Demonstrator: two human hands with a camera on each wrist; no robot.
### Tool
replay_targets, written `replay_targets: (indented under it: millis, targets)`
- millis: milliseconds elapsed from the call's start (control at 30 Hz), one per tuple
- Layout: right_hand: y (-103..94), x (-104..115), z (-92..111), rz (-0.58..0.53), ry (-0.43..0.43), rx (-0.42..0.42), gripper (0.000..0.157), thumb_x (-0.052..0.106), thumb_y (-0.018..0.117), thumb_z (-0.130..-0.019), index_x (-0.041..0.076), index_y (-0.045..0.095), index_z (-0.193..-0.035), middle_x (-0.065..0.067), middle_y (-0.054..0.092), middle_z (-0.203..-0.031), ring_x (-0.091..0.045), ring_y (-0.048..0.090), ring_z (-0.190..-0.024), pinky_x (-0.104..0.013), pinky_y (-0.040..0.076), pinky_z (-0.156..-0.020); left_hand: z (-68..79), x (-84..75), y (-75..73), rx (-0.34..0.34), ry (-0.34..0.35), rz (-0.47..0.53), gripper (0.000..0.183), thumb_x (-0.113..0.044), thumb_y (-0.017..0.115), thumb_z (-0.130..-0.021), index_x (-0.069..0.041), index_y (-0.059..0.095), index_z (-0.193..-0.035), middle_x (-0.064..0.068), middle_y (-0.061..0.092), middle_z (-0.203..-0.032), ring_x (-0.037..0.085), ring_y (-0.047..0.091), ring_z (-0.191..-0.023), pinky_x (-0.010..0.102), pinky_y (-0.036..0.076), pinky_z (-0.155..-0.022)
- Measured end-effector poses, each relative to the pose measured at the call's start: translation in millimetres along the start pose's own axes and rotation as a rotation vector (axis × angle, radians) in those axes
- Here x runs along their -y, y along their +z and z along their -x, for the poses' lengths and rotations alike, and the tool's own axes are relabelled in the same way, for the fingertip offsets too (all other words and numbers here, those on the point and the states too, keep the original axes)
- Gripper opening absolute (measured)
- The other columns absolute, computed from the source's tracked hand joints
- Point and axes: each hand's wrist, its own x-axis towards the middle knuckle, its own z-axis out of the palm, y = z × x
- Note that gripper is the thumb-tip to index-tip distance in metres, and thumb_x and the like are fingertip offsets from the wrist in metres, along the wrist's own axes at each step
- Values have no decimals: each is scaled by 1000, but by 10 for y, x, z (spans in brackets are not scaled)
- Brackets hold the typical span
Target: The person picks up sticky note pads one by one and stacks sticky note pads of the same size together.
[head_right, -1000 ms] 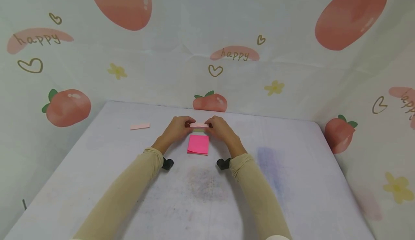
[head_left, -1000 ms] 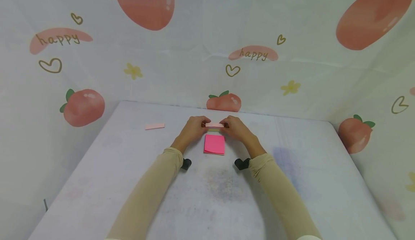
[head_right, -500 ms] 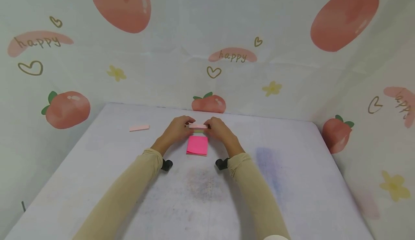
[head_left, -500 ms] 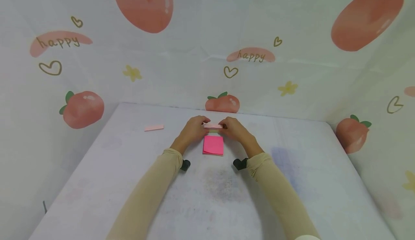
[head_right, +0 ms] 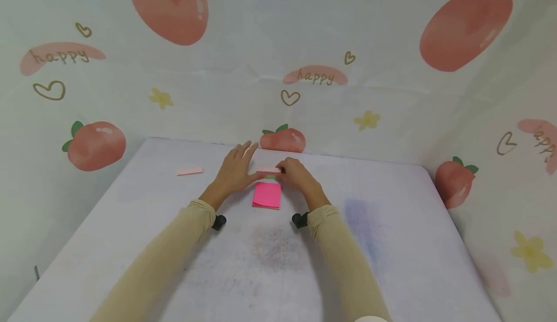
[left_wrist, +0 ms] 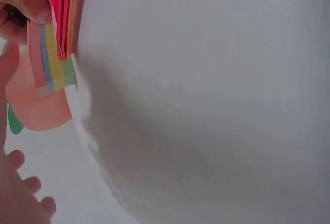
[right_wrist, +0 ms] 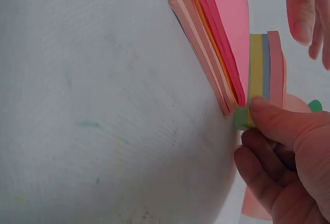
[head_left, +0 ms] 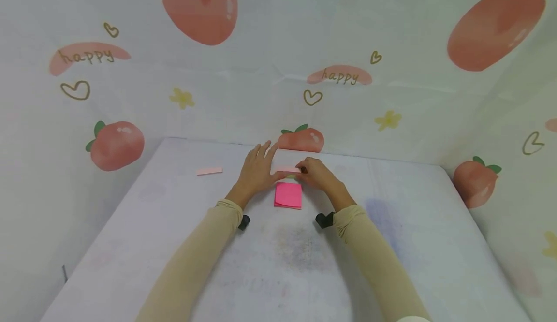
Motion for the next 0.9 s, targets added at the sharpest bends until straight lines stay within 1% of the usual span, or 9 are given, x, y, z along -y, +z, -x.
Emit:
replay_targets:
  millis: [100,167,233,300,533,667,900]
  targets:
    - [3,-10,-1,2,5,4,28,15,72,-95,2,73,-120,-11,67,-102,-21,57,-91,-33,50,-82,16,37,-13,34,-9,-83,103,-76,55,-88,-29,6,-165,5,8,-173,39,7,-160,57,9,-129]
    - [9,-14,-7,5,5,2,29,14,72,-95,2,73,-121,-12,67,-103,-21,56,-91,-34,50,-83,35,59,-39,57,-19,-123,103,-81,50,-88,-33,1,-165,2,1,-174,38,-1,-161,58,3,-129]
    - [13,-16,-13,9,6,-1,29,15,72,-95,2,73,-121,-11,67,-102,-21,56,-91,-34,49,-83,44,92,-56,64,-27,-136,102,-83,47,-87,-35,0,-165,1,-2,-174,38,-7,-161,58,0,-129]
    - [15,-17,-18,10,7,-2,29,15,72,-95,3,73,-121,-11,67,-102,-21,56,-91,-34,49,-83,51,130,-69,69,-38,-146,102,-84,45,-87,-35,0,-165,1,-3,-174,38,-8,-160,58,0,-129]
    - [4,-20,-12,6,-13,-10,30,13,72,-95,1,72,-122,-12,67,-102,-22,56,-92,-33,49,-83,58,315,-67,70,-66,-163,101,-86,42,-86,-38,-1,-164,1,-4,-174,39,-7,-160,59,-3,-128]
    - [6,-21,-7,2,-9,-10,31,13,72,-94,1,71,-123,-13,67,-103,-22,56,-92,-34,49,-83,90,410,-99,68,-76,-165,100,-84,43,-88,-35,0,-165,3,-3,-174,40,-7,-160,60,-3,-128]
    - [9,-15,-7,-11,-9,-5,32,12,71,-95,-1,70,-124,-15,68,-108,-25,63,-99,-40,54,-93,171,573,-199,58,-102,-180,98,-80,45,-90,-32,4,-165,4,0,-174,40,-7,-160,60,-3,-128]
